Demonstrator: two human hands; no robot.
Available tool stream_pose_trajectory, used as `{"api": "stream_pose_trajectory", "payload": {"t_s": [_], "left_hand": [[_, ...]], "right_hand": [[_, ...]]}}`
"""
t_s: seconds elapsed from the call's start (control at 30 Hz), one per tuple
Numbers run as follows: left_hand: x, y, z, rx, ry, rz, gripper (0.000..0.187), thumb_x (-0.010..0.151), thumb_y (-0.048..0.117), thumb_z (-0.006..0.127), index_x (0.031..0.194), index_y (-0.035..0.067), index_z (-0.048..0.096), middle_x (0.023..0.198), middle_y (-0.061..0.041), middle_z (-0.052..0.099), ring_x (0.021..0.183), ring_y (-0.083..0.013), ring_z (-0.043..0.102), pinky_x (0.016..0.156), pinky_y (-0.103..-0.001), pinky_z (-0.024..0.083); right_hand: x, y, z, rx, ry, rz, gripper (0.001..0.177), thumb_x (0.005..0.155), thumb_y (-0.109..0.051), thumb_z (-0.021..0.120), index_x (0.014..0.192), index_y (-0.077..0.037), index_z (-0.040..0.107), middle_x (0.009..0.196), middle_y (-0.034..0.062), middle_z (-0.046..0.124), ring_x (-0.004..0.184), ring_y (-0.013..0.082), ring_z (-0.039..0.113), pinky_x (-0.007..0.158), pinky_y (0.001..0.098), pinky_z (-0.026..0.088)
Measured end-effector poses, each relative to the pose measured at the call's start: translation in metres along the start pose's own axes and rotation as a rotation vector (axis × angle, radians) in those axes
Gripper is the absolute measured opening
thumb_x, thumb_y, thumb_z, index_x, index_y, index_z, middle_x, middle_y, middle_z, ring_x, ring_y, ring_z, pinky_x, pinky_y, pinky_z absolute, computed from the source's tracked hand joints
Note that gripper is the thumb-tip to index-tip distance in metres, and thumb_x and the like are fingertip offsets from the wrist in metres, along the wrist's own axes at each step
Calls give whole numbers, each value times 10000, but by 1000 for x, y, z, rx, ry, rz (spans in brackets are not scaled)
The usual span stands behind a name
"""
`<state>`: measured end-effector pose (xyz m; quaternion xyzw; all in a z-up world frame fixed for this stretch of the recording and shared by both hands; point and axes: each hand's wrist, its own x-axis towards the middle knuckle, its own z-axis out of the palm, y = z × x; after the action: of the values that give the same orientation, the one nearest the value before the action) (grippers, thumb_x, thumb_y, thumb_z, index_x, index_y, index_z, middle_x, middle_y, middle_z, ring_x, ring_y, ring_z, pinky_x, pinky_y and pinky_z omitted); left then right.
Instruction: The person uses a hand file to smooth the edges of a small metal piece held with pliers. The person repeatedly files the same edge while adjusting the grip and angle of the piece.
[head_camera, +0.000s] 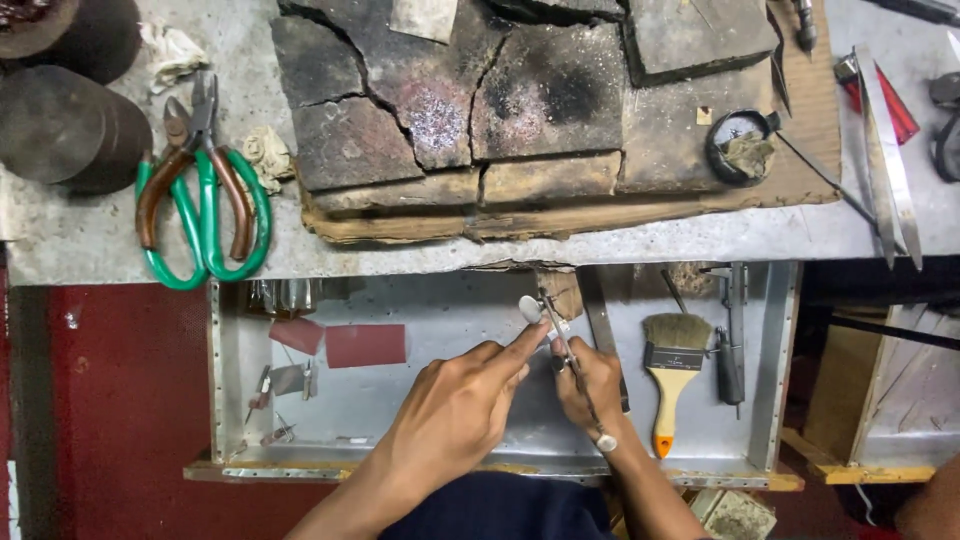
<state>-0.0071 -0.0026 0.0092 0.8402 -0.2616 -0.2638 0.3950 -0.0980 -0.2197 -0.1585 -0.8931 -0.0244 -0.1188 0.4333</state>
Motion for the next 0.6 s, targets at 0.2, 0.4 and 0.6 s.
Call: {"api": "stream_pose_trajectory", "payload": {"t_s": [0.2, 0.4, 0.6], "left_hand": [[-4, -1, -5, 53, 29, 85, 586, 1009, 101, 543, 1572, 243, 459, 809, -111, 645, 580, -383, 623, 529, -506, 490], [-18, 3, -19, -40, -219, 42, 640, 1044, 158, 565, 1635, 299, 366, 736, -67, 563, 553, -258, 501, 525, -403, 385], [-21, -10, -12, 9, -200, -8, 688, 1019, 134, 594, 1636, 322, 357, 779, -40, 585, 599, -232, 521, 564, -413, 403]], "right_hand": [[0, -8, -7, -42, -12, 5, 354, 1028, -192, 548, 692, -111, 467, 520, 23, 441, 394, 148, 414, 413, 340, 326], [43, -56, -46, 488, -365, 189, 496, 1048, -440, 469, 638, -159, 479, 557, -46, 492, 492, 76, 431, 487, 289, 334], [71, -71, -93, 1013, -143, 131, 256, 1077, -84, 344, 862, -106, 480, 651, 29, 516, 445, 114, 476, 354, 235, 460]]}}
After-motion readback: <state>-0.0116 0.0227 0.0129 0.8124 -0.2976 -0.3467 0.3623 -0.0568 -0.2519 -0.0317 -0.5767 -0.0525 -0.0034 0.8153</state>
